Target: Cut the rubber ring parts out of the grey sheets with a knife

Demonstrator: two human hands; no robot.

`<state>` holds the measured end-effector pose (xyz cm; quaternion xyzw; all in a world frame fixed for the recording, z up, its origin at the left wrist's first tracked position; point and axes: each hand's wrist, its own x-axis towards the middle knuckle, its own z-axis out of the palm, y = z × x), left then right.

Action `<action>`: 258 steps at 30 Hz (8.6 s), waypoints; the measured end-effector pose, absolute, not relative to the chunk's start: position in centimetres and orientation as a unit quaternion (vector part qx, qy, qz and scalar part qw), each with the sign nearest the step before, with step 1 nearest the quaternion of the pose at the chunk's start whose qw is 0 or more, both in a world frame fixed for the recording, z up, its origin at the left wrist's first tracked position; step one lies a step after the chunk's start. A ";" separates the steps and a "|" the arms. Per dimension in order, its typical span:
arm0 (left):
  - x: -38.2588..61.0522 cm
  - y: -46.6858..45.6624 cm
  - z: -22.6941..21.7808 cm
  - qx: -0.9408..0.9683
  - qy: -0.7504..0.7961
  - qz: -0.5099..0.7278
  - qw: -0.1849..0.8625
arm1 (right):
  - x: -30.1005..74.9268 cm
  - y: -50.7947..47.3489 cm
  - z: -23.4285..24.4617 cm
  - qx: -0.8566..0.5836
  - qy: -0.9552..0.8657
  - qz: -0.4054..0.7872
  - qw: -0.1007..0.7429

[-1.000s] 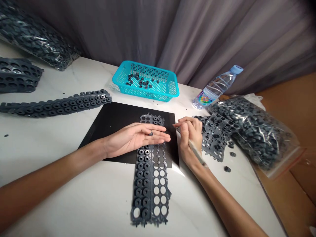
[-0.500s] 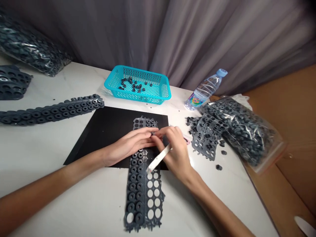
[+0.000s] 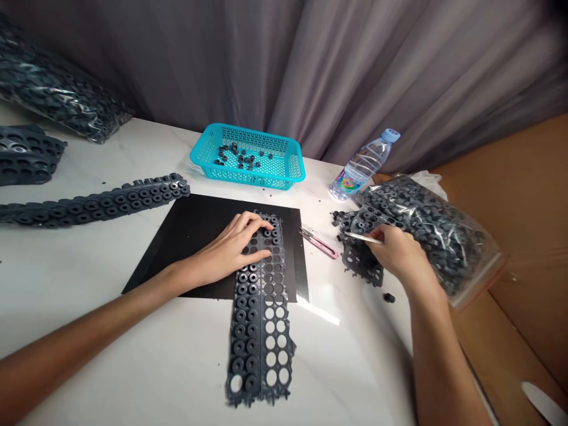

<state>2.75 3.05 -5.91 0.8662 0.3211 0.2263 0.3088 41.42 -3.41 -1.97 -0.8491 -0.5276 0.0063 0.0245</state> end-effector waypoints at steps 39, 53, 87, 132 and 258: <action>3.2 2.4 -4.5 0.944 0.220 0.191 0.158 | 27.8 -4.3 -1.8 -0.556 -0.558 0.410 0.459; 3.6 2.2 -4.9 0.919 0.252 0.213 0.216 | 26.1 -4.5 -3.9 -0.554 -0.557 0.451 0.422; 3.8 2.4 -5.7 0.903 0.262 0.237 0.246 | 26.6 -4.0 -5.9 -0.519 -0.546 0.492 0.436; 4.0 2.2 -5.1 0.968 0.208 0.140 -0.012 | 26.6 -4.6 -5.6 -0.549 -0.613 0.421 0.381; 3.6 2.4 -5.5 0.935 0.227 0.237 0.132 | 24.3 -3.6 -5.4 -0.526 -0.582 0.447 0.430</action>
